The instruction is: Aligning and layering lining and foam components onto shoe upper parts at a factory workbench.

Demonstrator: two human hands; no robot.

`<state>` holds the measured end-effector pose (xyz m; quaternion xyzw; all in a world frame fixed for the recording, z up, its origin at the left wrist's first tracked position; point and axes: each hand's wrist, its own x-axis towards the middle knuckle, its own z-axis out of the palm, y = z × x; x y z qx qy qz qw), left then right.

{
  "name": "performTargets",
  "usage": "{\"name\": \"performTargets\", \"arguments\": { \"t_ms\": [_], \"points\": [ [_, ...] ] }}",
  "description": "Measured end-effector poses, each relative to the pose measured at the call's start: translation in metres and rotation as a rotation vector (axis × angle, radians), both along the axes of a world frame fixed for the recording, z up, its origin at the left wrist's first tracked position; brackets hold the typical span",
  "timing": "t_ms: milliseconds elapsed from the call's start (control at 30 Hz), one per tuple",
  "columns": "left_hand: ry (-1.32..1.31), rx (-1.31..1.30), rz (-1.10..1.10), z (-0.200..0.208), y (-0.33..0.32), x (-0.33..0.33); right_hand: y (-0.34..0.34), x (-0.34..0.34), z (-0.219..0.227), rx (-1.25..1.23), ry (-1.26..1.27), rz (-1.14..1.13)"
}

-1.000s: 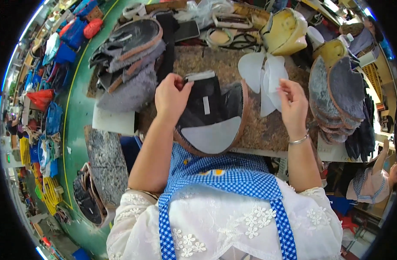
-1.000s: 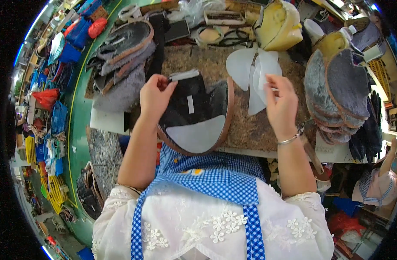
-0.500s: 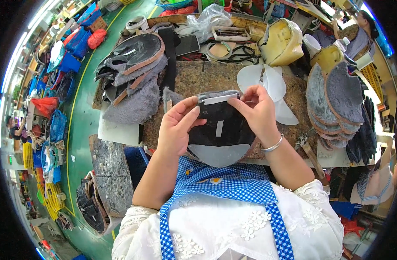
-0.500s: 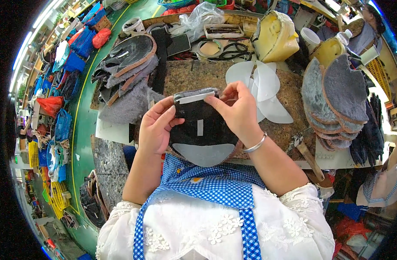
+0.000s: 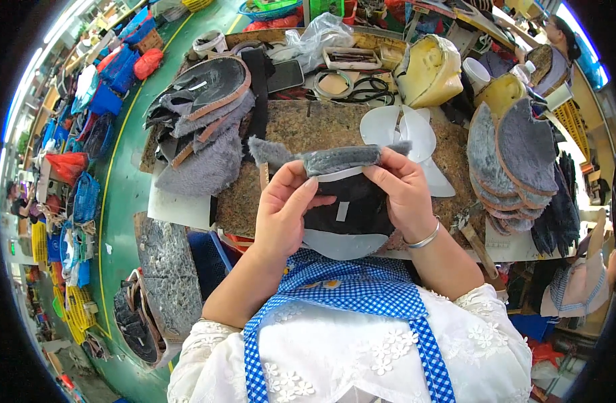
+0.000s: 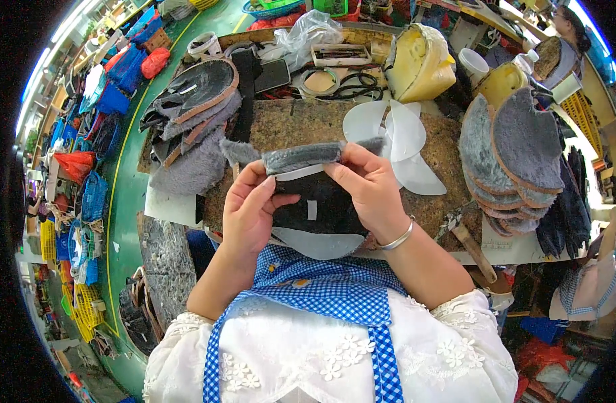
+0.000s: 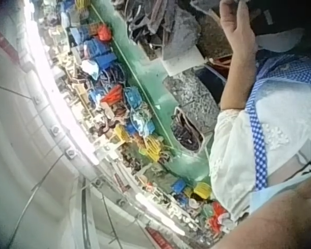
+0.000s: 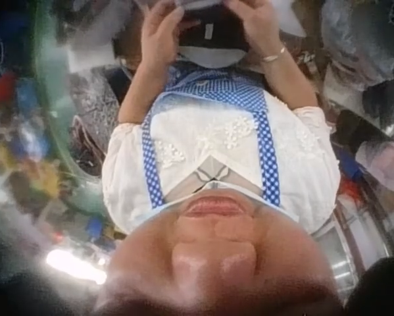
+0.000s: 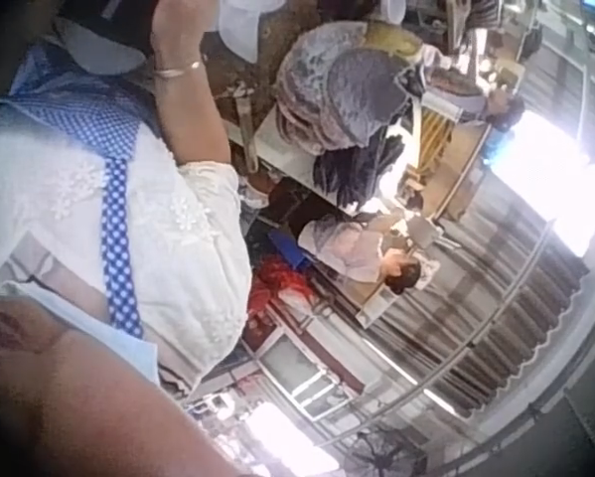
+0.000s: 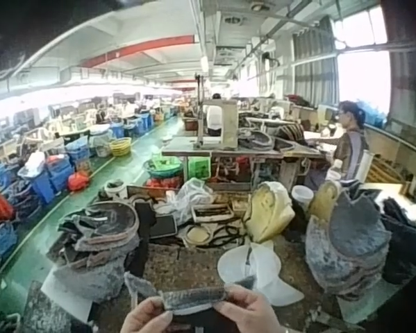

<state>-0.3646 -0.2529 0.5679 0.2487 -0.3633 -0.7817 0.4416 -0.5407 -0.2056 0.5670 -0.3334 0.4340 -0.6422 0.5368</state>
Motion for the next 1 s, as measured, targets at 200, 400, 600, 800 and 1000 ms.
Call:
{"name": "performTargets", "arguments": {
  "t_ms": [200, 400, 600, 800, 1000],
  "points": [
    [-0.096, -0.159, 0.204, -0.012, 0.0, -0.008, 0.008, 0.019, -0.021, -0.223, 0.111, -0.206],
    [0.006, -0.248, 0.23, -0.029, 0.005, 0.006, 0.015, -0.007, -0.013, -0.002, -0.52, 0.018],
    [-0.365, -0.798, 0.083, -0.006, -0.002, 0.013, 0.01, -0.012, 0.02, 0.034, 0.384, 0.114],
    [-0.283, -0.579, -0.019, -0.016, -0.01, 0.014, 0.01, -0.006, 0.016, -0.126, 0.678, -0.018],
    [0.232, -0.045, -0.276, -0.009, -0.026, 0.015, 0.012, -0.008, 0.016, -0.152, 0.724, -0.038]
  ]
}}
